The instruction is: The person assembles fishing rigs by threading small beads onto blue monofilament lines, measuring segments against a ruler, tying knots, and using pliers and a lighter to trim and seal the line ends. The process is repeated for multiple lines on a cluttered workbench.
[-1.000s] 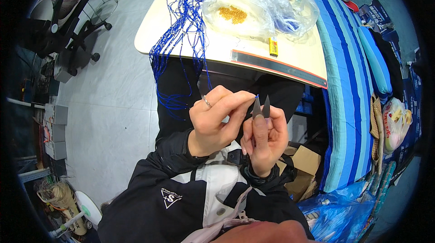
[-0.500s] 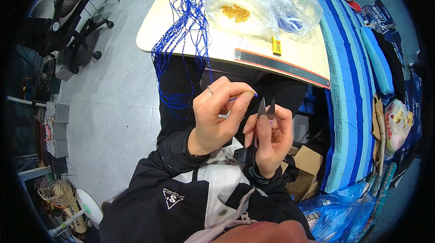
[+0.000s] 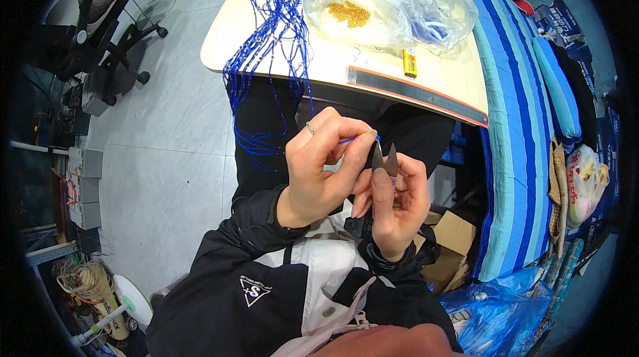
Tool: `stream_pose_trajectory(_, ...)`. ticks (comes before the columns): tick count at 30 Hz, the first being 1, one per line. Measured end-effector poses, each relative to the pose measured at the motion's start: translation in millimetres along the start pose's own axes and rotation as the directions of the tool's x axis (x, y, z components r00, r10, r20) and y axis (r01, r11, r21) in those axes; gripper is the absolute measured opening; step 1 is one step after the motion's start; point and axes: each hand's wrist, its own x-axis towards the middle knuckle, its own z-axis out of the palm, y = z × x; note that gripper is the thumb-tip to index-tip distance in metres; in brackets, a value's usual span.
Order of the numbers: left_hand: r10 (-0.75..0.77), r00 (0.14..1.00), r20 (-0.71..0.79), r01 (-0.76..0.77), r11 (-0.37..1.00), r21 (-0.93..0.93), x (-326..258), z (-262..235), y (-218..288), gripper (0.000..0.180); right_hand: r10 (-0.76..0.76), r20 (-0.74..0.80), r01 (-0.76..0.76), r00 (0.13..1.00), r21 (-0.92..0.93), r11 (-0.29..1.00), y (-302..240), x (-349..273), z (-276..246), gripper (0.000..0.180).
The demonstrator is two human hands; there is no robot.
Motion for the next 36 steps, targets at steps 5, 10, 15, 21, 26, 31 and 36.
stream_pose_trajectory(5, 0.003, 1.000, 0.002, -0.003, 1.000, -0.005, -1.0, -0.3, -0.4, 0.004, -0.024, 0.009, 0.024, 1.000, -0.007, 1.000, 0.4, 0.8, -0.1, 0.021)
stream_pose_trajectory(10, 0.019, 1.000, 0.006, -0.019, 1.000, 0.004, -0.3, -0.6, -0.9, 0.004, -0.024, 0.004, 0.024, 1.000, -0.005, 1.000, 0.3, 1.0, 0.3, 0.022)
stream_pose_trajectory(15, 0.039, 0.999, 0.008, -0.039, 0.999, 0.022, 0.4, -1.6, -0.9, 0.004, -0.031, 0.005, 0.031, 1.000, -0.017, 0.999, 0.0, 2.1, 0.8, 0.022)
stream_pose_trajectory(21, 0.036, 0.999, 0.008, -0.036, 0.999, 0.034, 1.0, -1.6, -0.3, 0.003, 0.004, -0.013, -0.004, 1.000, -0.050, 0.999, 0.8, -1.0, -0.7, 0.022)
stream_pose_trajectory(26, -0.002, 1.000, 0.030, 0.003, 1.000, -0.021, 1.1, -0.4, 0.5, 0.001, -0.089, -0.031, 0.082, 0.996, -0.178, 0.981, 7.9, 6.3, -12.5, 0.025)
stream_pose_trajectory(31, -0.002, 0.998, 0.067, 0.007, 0.998, -0.064, -0.1, 0.2, -0.4, 0.003, -0.311, -0.037, 0.246, 0.950, -0.529, 0.813, 19.6, 13.4, -5.3, 0.028)
stream_pose_trajectory(36, -0.117, 0.982, 0.148, 0.148, 0.964, -0.219, -2.1, 0.3, -0.1, 0.007, -0.431, 0.031, 0.365, 0.902, -0.588, 0.722, 20.7, 18.1, -2.0, 0.030)
